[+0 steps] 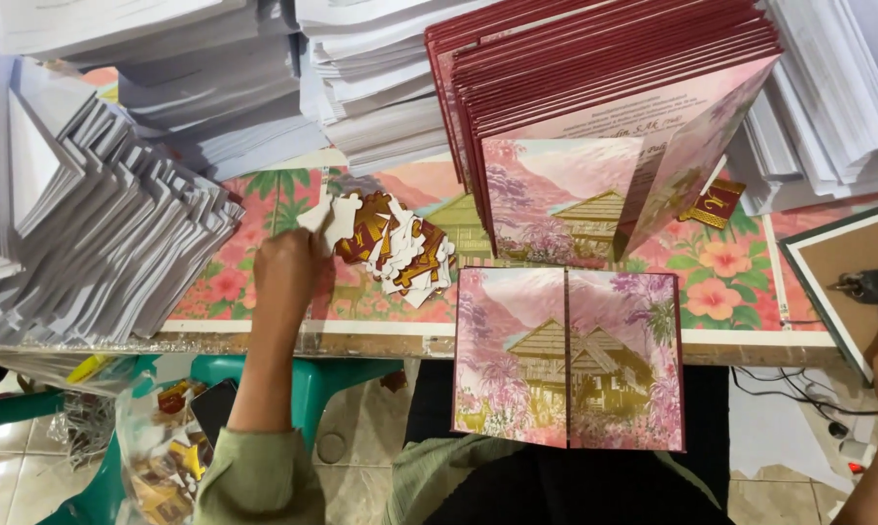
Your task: Assembling decorative cards by applying hot glue and attaching small paper house cutouts.
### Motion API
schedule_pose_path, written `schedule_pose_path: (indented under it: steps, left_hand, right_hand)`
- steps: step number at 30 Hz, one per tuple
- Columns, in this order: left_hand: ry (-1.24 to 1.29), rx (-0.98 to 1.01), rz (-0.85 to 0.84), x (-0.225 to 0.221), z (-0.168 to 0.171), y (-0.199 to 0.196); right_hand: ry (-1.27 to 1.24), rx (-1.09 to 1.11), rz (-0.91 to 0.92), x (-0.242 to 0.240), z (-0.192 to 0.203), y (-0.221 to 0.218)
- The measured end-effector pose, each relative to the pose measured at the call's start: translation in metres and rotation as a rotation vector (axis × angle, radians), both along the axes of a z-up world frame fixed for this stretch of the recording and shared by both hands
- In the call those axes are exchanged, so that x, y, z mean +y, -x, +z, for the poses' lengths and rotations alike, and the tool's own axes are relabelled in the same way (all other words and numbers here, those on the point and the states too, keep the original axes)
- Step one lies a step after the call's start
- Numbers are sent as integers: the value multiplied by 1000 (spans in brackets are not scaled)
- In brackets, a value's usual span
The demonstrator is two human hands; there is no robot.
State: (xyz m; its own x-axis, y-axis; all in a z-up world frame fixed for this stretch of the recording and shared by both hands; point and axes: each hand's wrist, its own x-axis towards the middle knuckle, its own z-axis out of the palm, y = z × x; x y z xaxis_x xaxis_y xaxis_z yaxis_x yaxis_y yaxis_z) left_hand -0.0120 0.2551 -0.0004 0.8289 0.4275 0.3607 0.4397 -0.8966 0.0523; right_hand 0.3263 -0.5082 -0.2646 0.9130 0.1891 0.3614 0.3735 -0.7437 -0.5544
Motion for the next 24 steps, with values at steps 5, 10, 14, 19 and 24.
schedule_pose_path:
  steps: [5,10,14,19,24]
  left_hand:
    - [74,-75,4,-6,-19,31]
    - [163,-33,93,-12,4,34]
    - [113,-330,11,-22,24,38]
    - [272,-780,33,-89,51,28]
    - [975,-691,-493,-214,84,-2]
  right_hand:
    - [106,38,-281,67,103,55]
    - [-70,-5,-198,141,215,100]
    - [130,-45,-436,123,205,106]
    - [-178,-186,-160,186,270,146]
    - [-541,294,446,290,329,208]
